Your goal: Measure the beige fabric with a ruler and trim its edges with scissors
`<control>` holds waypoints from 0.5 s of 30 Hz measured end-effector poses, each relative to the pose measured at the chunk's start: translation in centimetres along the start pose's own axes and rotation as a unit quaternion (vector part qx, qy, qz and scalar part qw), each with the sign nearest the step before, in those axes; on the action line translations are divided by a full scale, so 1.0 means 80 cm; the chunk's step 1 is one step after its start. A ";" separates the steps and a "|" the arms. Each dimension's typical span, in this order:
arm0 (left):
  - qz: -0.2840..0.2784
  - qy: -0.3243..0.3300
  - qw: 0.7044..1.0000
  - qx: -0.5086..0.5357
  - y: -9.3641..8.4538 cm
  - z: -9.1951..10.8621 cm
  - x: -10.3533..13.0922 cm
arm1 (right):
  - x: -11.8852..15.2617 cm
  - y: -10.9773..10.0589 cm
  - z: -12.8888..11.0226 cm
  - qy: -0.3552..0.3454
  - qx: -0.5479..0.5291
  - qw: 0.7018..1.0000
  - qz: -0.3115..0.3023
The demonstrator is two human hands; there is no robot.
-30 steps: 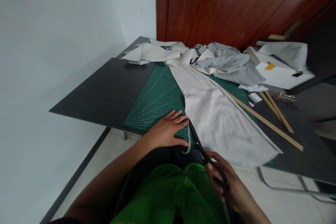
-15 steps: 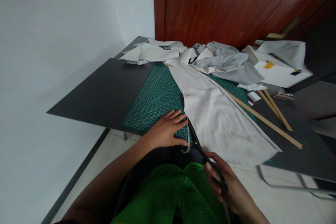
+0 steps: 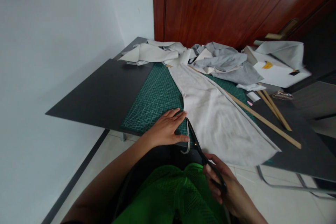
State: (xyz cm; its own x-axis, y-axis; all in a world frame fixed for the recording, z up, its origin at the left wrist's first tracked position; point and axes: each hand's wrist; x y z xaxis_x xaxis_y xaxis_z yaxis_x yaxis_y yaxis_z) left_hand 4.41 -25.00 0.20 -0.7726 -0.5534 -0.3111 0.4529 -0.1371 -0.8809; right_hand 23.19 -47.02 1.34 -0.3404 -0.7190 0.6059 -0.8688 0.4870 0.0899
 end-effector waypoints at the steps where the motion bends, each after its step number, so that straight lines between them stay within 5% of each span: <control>1: 0.004 0.003 1.000 -0.001 0.001 0.000 0.000 | 0.000 0.000 -0.002 0.002 0.000 1.000 -0.002; 15: 0.015 0.017 1.000 -0.008 0.003 -0.002 0.002 | -0.001 -0.011 -0.005 0.016 0.019 0.999 -0.032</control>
State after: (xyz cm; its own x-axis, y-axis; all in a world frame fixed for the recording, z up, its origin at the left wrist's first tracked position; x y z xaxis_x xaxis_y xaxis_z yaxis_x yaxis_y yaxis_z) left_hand 4.31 -24.98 -0.15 -0.7739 -0.5287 -0.3485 0.4684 -0.1077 -0.8769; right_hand 24.15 -47.21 1.55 -0.2726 -0.7313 0.6252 -0.9015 0.4211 0.0995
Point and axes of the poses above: each hand's wrist, its own x-axis away from the middle knuckle, its own y-axis out of the palm, z = x × y, and after that the axes turned 13 degrees about z, right-handed
